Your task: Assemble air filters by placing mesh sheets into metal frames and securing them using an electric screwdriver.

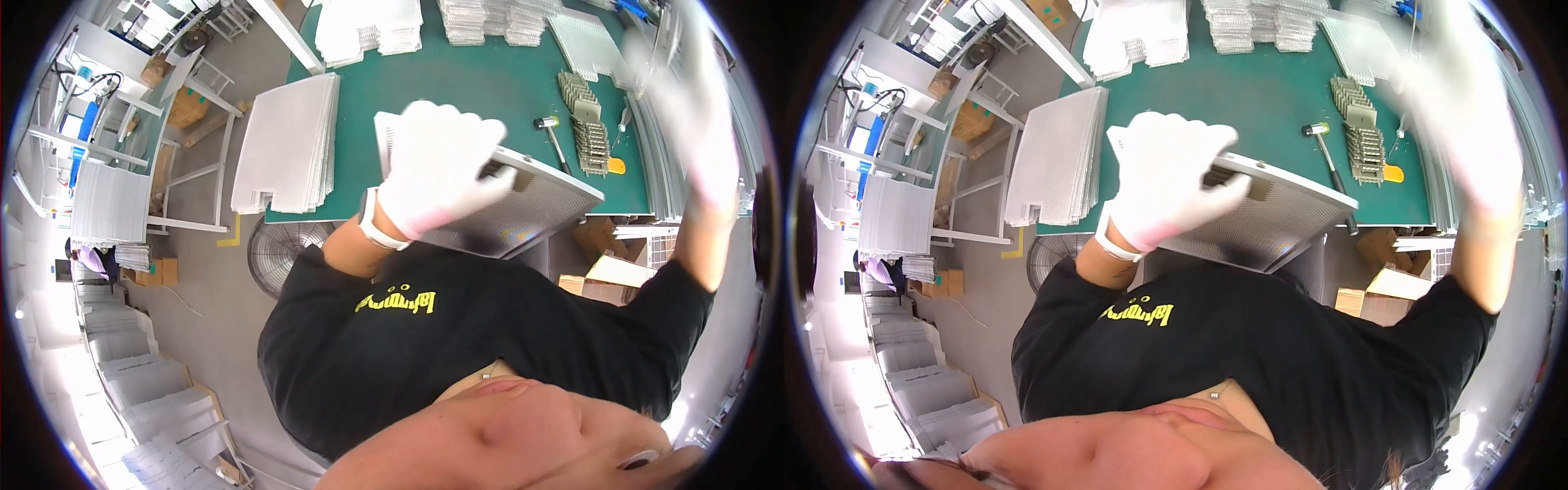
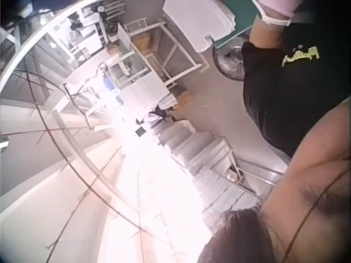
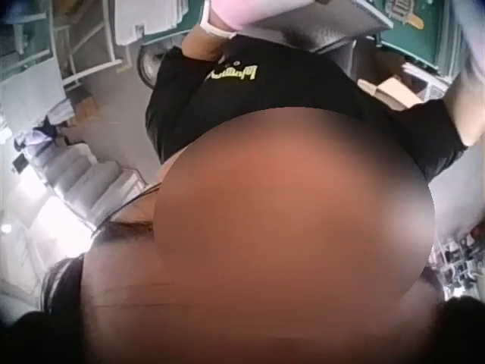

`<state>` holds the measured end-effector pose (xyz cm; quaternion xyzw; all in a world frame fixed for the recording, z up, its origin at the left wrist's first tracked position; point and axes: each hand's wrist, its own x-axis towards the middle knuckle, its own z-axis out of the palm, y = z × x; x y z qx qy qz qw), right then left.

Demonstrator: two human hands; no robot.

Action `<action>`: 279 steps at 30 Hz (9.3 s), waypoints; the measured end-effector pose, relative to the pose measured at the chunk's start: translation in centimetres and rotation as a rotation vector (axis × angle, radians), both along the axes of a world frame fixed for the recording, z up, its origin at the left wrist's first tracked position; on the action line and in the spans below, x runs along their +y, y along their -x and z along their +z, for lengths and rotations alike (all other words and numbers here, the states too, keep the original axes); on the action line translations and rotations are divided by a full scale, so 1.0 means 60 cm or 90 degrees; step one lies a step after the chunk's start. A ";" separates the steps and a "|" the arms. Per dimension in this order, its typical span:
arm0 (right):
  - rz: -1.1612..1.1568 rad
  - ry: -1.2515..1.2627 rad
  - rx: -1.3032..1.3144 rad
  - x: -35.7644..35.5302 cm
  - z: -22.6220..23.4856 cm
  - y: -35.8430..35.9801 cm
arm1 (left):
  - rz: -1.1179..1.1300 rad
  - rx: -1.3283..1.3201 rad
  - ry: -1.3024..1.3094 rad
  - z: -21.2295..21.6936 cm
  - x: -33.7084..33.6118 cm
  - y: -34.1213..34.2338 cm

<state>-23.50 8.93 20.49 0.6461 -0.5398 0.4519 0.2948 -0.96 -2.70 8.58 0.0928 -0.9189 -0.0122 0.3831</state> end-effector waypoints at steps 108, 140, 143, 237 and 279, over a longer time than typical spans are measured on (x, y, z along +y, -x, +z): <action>0.131 -0.362 -0.821 -0.074 -0.454 -0.062 | 0.133 0.343 -0.899 -0.296 -0.082 -0.118; -0.196 -0.535 -0.276 -0.065 -0.554 -0.039 | 0.406 -0.183 -0.438 -0.345 -0.100 -0.082; -0.199 -0.571 -0.259 -0.068 -0.552 -0.036 | 0.414 -0.192 -0.499 -0.336 -0.102 -0.079; 0.276 -0.311 -0.740 -0.161 -0.399 0.081 | -0.252 0.497 -1.055 -0.242 -0.134 -0.076; -0.183 -0.506 -0.287 -0.081 -0.540 -0.030 | 0.416 -0.190 -0.439 -0.348 -0.145 -0.030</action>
